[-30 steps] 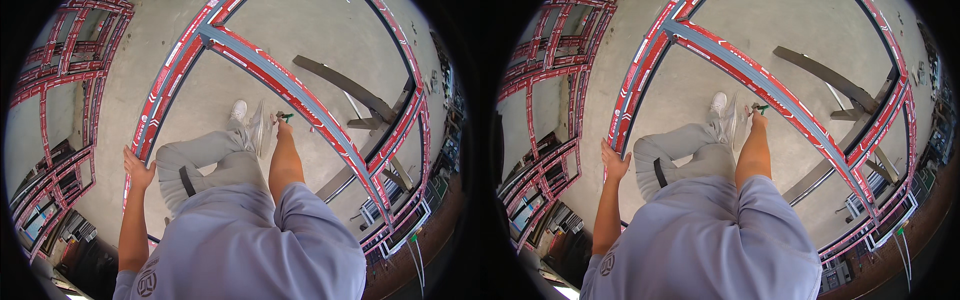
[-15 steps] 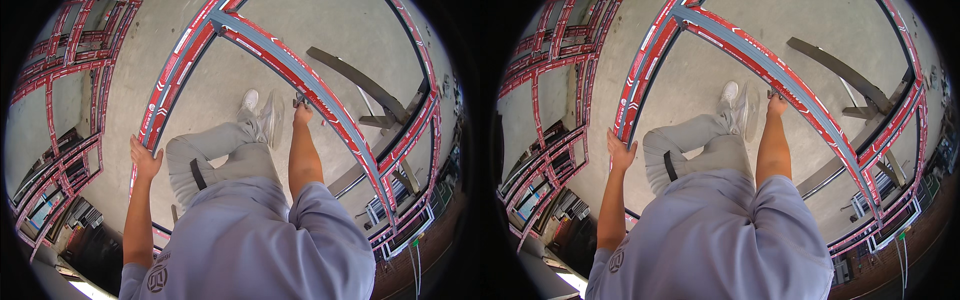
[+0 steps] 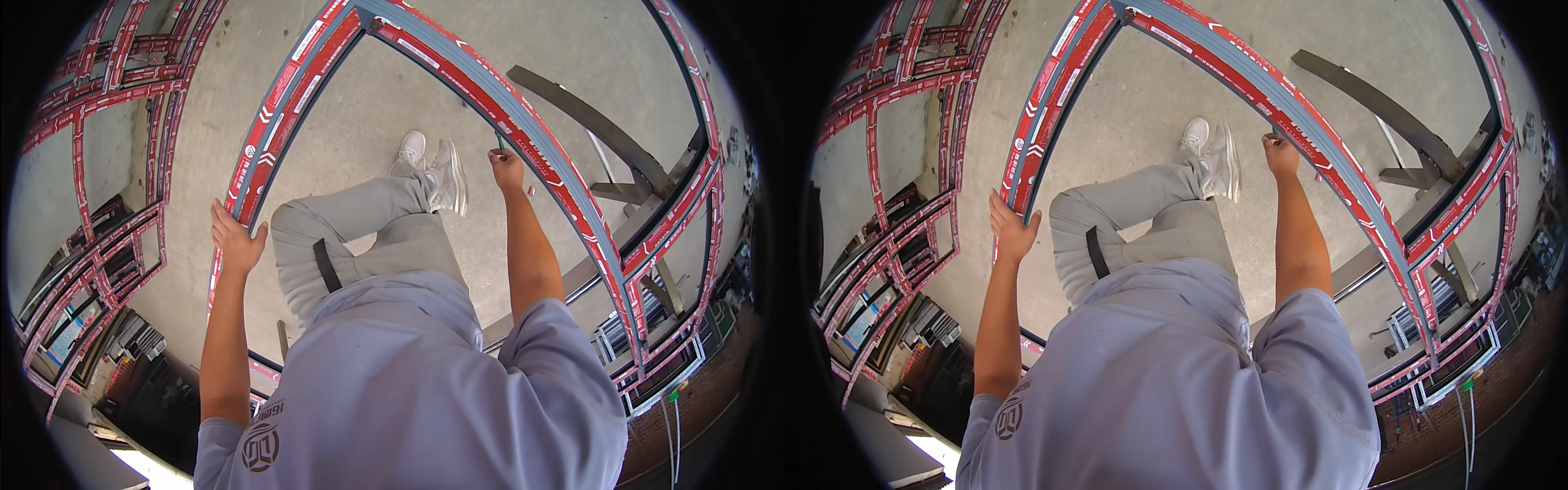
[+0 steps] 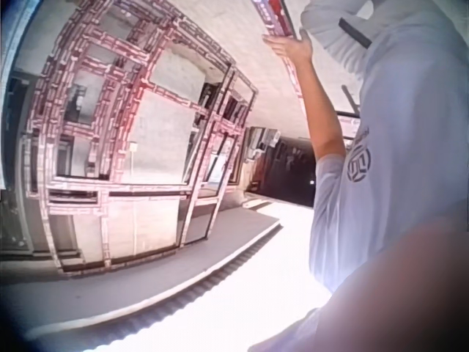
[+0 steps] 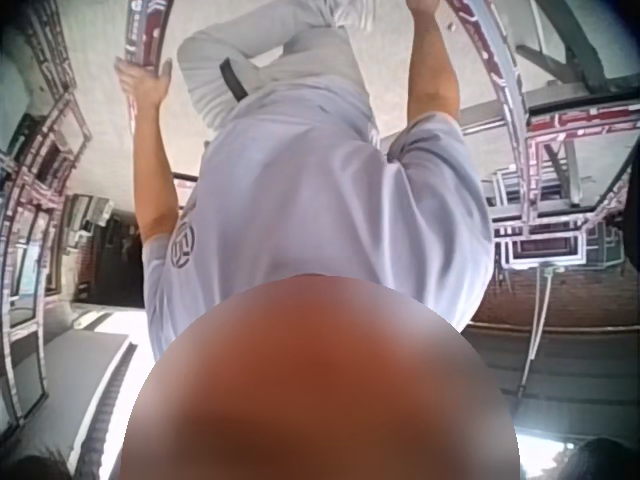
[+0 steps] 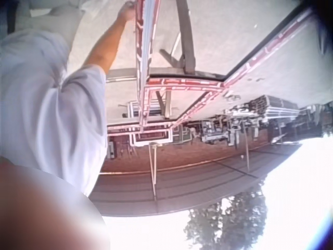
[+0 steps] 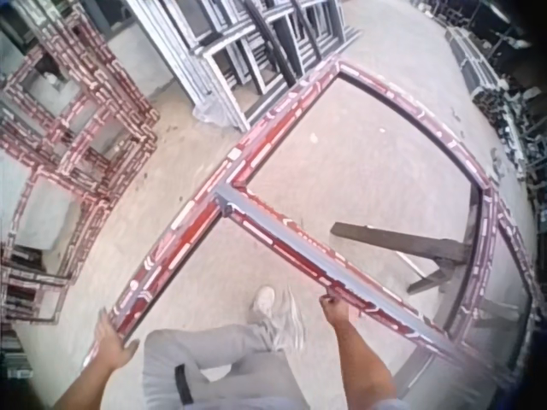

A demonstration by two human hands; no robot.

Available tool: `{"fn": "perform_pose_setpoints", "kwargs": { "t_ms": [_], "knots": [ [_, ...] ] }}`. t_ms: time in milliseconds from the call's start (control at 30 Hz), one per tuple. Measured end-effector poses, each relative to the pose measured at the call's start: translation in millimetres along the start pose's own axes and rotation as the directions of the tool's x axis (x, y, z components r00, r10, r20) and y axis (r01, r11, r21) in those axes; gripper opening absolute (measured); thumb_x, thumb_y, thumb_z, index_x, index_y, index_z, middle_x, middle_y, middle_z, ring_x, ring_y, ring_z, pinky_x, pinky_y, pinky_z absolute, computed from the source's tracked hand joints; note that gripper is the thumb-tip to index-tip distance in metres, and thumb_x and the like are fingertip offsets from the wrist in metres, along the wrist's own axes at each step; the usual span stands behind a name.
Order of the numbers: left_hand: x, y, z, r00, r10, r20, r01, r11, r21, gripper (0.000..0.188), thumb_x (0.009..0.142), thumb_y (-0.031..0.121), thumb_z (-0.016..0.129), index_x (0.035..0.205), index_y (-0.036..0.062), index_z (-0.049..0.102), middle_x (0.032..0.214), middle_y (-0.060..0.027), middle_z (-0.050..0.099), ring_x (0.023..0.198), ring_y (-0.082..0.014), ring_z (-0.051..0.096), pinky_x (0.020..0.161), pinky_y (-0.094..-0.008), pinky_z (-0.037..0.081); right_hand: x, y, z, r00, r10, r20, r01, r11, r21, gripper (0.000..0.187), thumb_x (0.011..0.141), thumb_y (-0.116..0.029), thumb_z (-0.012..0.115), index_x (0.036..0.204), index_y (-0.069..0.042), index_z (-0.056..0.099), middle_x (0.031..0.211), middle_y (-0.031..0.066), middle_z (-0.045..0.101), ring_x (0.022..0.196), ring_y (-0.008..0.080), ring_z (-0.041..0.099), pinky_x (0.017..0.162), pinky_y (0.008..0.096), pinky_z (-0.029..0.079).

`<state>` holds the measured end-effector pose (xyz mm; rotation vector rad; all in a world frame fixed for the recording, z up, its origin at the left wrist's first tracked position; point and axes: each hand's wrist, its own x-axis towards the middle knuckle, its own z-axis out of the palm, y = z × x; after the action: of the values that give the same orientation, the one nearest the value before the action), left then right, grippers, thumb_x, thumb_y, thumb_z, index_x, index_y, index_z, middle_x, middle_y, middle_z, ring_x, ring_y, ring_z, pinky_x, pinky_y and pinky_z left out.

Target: The person assembles a window frame by inserting a black rubber seal into the grooves of a red and grey metal frame using a green T-handle tool. They work along the edges and corners, then lift and reposition the frame to continue the process.

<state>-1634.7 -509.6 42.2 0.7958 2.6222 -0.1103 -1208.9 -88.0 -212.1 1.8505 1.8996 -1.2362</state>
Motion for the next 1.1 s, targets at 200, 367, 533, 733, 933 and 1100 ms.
{"fn": "perform_pose_setpoints", "kwargs": {
  "t_ms": [200,367,533,733,933,1100],
  "knots": [
    [-0.4,0.4,2.1,1.0,-0.005,-0.016,0.005,1.0,0.011,0.122,0.084,0.036,0.083,0.164,-0.0067,0.001,0.167,-0.0355,0.015,0.145,-0.0549,0.028,0.122,-0.0634,0.021,-13.4,-46.7,48.8,0.902,-0.178,0.394,0.229,0.97,-0.086,0.029,0.084,-0.028,0.077,0.109,-0.016,0.083,0.097,0.0165,0.078,0.093,0.0305,0.075,0.085,0.0404,0.057],
    [-0.4,0.3,0.0,0.999,0.021,-0.025,-0.021,1.0,0.015,0.122,0.084,0.036,0.083,0.164,-0.0067,0.001,0.167,-0.0364,0.015,0.146,-0.0554,0.028,0.122,-0.0636,0.021,-9.0,-55.1,76.1,0.748,-0.211,0.629,0.464,0.844,-0.268,0.036,0.08,-0.025,0.076,0.115,-0.021,0.082,0.105,0.0156,0.079,0.101,0.0324,0.075,0.091,0.0414,0.058],
    [-0.9,3.3,-4.0,1.0,-0.001,0.011,0.001,1.0,0.008,0.122,0.085,0.036,0.083,0.164,-0.0063,0.0,0.166,-0.0368,0.015,0.147,-0.0557,0.028,0.122,-0.0635,0.021,-10.5,-59.5,84.8,0.709,-0.231,0.666,0.525,0.803,-0.281,0.033,0.082,-0.024,0.074,0.114,-0.021,0.082,0.106,0.0135,0.079,0.102,0.0315,0.075,0.09,0.0423,0.058],
    [0.2,5.9,-3.7,1.0,-0.018,0.007,0.018,1.0,0.015,0.124,0.084,0.038,0.083,0.164,-0.0063,0.0,0.166,-0.0373,0.015,0.146,-0.0557,0.028,0.122,-0.0636,0.021,-13.3,-65.5,90.5,0.693,-0.268,0.67,0.576,0.763,-0.291,0.025,0.085,-0.025,0.071,0.107,-0.016,0.08,0.105,0.0147,0.078,0.102,0.0336,0.074,0.089,0.0441,0.058],
    [-1.3,4.3,-1.9,1.0,0.005,-0.009,-0.005,1.0,0.012,0.123,0.084,0.038,0.083,0.164,-0.007,0.001,0.166,-0.0375,0.015,0.145,-0.0558,0.028,0.122,-0.0635,0.021,-8.0,-65.3,87.1,0.651,-0.297,0.699,0.602,0.763,-0.236,0.024,0.088,-0.025,0.069,0.105,-0.012,0.079,0.101,0.0172,0.077,0.098,0.0371,0.073,0.087,0.0462,0.057],
    [-0.5,7.6,-3.8,1.0,-0.016,0.002,0.016,1.0,0.019,0.123,0.084,0.038,0.083,0.164,-0.0072,0.001,0.166,-0.0368,0.015,0.145,-0.0559,0.029,0.122,-0.0627,0.022,4.3,-61.1,70.6,0.724,-0.203,0.66,0.36,0.926,-0.11,0.025,0.09,-0.023,0.07,0.105,-0.006,0.079,0.096,0.021,0.076,0.093,0.0345,0.074,0.085,0.044,0.056]
  ]
}}
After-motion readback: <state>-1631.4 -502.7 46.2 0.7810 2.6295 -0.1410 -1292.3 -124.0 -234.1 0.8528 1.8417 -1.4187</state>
